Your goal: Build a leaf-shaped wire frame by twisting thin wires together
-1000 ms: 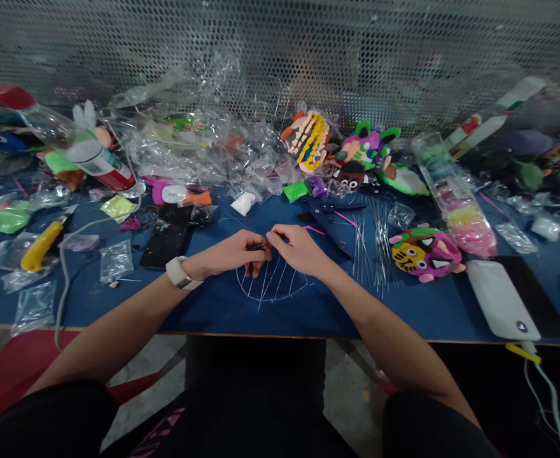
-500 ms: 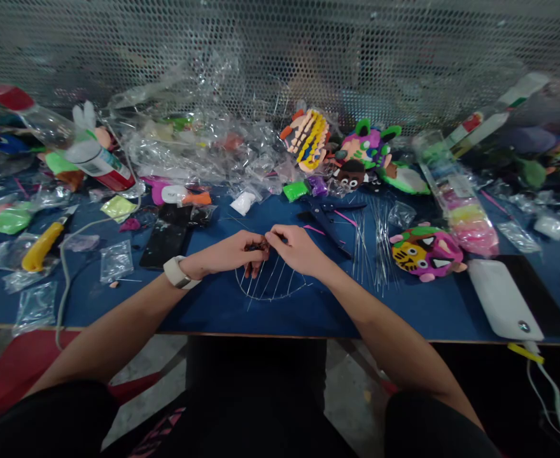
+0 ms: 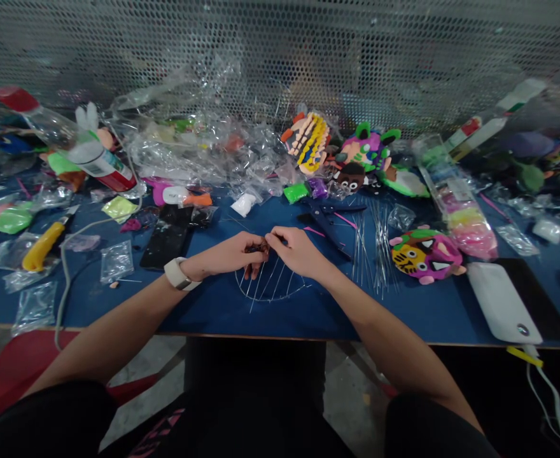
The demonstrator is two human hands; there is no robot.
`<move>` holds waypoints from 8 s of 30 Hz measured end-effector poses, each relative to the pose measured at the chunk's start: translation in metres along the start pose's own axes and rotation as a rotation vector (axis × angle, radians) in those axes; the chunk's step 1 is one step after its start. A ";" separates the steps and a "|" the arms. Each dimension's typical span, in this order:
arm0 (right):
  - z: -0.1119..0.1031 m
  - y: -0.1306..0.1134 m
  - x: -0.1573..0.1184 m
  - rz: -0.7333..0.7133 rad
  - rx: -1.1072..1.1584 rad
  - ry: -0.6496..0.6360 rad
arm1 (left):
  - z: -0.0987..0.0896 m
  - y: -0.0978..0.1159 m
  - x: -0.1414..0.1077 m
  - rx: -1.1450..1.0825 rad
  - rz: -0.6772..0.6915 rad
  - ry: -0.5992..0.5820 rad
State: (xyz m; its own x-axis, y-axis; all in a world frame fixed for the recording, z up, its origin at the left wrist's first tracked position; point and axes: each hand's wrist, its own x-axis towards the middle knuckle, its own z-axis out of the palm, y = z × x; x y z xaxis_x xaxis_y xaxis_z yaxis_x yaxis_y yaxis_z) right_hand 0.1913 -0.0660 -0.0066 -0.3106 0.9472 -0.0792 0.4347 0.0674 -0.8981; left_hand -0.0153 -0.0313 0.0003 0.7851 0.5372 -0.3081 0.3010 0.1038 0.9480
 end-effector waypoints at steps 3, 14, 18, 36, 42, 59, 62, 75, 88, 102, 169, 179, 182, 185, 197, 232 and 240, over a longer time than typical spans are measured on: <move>0.001 0.000 0.000 0.002 0.004 0.005 | 0.000 0.002 0.000 0.007 0.012 -0.001; 0.000 0.001 -0.007 -0.274 -0.144 0.274 | -0.004 0.007 -0.003 0.041 0.057 0.137; 0.001 0.004 -0.007 -0.400 -0.272 0.338 | -0.005 0.008 -0.003 0.045 0.076 0.168; 0.004 0.005 -0.008 -0.486 -0.375 0.396 | -0.007 0.002 -0.001 0.134 0.138 0.178; 0.001 0.005 -0.006 -0.455 -0.332 0.402 | -0.006 0.005 -0.002 0.144 0.149 0.176; -0.003 0.001 -0.006 -0.308 -0.211 0.236 | -0.007 0.004 -0.004 0.184 0.178 0.168; -0.003 0.003 -0.006 -0.242 -0.118 0.202 | -0.008 0.002 -0.004 0.200 0.177 0.170; 0.000 0.012 0.004 -0.048 0.310 0.136 | -0.009 0.005 -0.006 0.192 0.183 0.157; -0.007 0.004 0.001 -0.129 0.308 0.045 | -0.009 0.013 -0.008 0.109 0.132 0.131; -0.011 -0.004 -0.002 -0.246 0.172 0.094 | -0.008 0.015 -0.009 0.034 0.130 0.129; 0.011 -0.011 -0.005 -0.203 -0.019 0.343 | -0.005 0.012 -0.012 0.280 0.134 0.209; 0.007 -0.008 -0.001 -0.092 0.265 0.188 | -0.002 0.014 -0.011 0.289 0.125 0.223; 0.004 -0.012 -0.004 -0.235 0.101 0.229 | -0.003 0.014 -0.011 0.187 0.079 0.196; 0.000 -0.015 -0.008 -0.381 -0.144 0.232 | -0.005 0.013 -0.010 0.065 0.042 0.172; -0.013 -0.003 -0.006 -0.654 -0.673 0.204 | -0.007 0.006 -0.008 0.046 0.047 0.142; 0.005 -0.010 0.000 0.081 0.683 0.144 | 0.007 0.016 -0.016 0.272 0.185 0.153; -0.004 -0.014 -0.004 -0.154 0.307 0.228 | 0.004 0.017 -0.015 0.173 0.154 0.217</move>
State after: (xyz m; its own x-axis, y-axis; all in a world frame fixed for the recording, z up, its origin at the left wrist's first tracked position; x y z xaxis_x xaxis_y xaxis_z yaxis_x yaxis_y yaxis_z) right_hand 0.1896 -0.0698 0.0082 -0.1416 0.9810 0.1329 0.1147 0.1496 -0.9821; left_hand -0.0195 -0.0410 0.0202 0.7003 0.7036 -0.1205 0.2902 -0.1265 0.9486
